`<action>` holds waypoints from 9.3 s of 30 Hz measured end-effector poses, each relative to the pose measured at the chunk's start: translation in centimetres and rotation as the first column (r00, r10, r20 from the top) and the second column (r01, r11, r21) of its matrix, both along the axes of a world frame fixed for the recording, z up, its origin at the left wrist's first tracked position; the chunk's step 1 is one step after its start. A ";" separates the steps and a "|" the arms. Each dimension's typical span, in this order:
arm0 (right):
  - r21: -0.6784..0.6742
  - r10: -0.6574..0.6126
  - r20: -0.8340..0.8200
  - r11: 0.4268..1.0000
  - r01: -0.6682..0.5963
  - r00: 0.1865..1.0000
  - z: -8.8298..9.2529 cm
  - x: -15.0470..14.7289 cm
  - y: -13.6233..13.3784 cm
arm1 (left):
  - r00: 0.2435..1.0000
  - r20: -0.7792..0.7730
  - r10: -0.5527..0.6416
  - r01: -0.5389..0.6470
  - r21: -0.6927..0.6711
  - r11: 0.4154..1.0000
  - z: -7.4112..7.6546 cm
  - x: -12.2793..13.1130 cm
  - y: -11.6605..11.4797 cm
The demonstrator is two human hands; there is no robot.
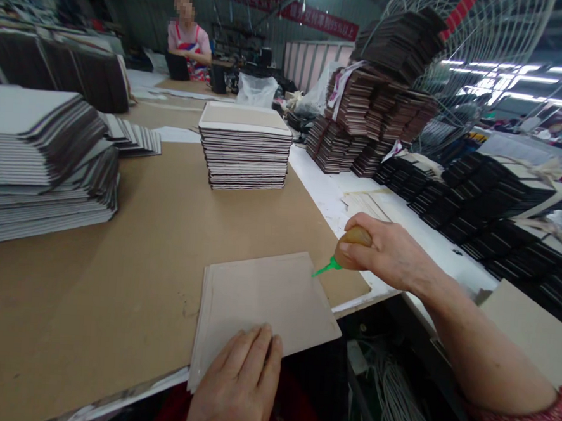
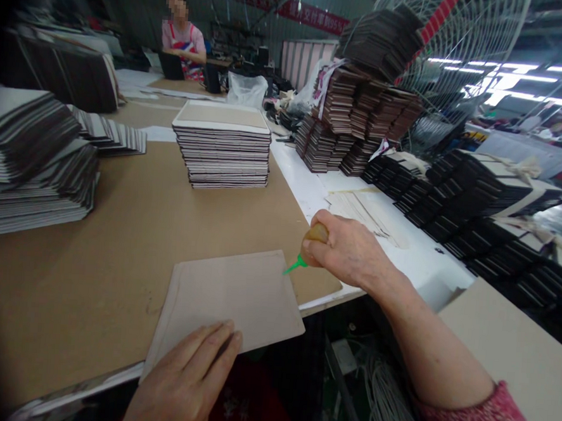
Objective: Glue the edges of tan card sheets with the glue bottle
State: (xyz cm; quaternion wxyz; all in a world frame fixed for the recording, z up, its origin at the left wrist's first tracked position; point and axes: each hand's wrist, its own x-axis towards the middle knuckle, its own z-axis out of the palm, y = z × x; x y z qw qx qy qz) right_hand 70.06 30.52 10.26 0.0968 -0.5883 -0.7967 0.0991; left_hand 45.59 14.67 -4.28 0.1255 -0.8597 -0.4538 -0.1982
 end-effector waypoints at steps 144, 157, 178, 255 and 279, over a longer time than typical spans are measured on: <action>-0.578 -0.518 -0.758 0.815 0.039 -0.396 -11.3 1.4 -13.8 | 0.905 -0.373 -0.207 0.152 -0.171 0.973 4.0 -0.1 2.8; -0.579 -0.529 -0.759 0.815 0.023 -0.379 -11.2 1.0 -13.9 | 0.895 -0.401 -0.194 0.129 -0.183 0.975 4.0 0.1 2.6; -0.571 -0.529 -0.790 0.819 0.056 -0.309 -10.7 1.4 -13.2 | 0.952 -0.242 -0.187 0.147 -0.175 0.974 4.9 0.3 2.8; -0.555 -0.527 -0.738 0.830 -0.066 -0.421 -12.9 1.3 -12.7 | 0.999 -0.050 -0.009 -0.002 -0.226 0.974 5.1 6.7 4.6; -0.520 -0.487 -0.735 0.851 -0.069 -0.471 -13.3 1.1 -12.4 | 0.996 -0.063 0.069 -0.081 -0.214 0.973 4.9 8.7 5.3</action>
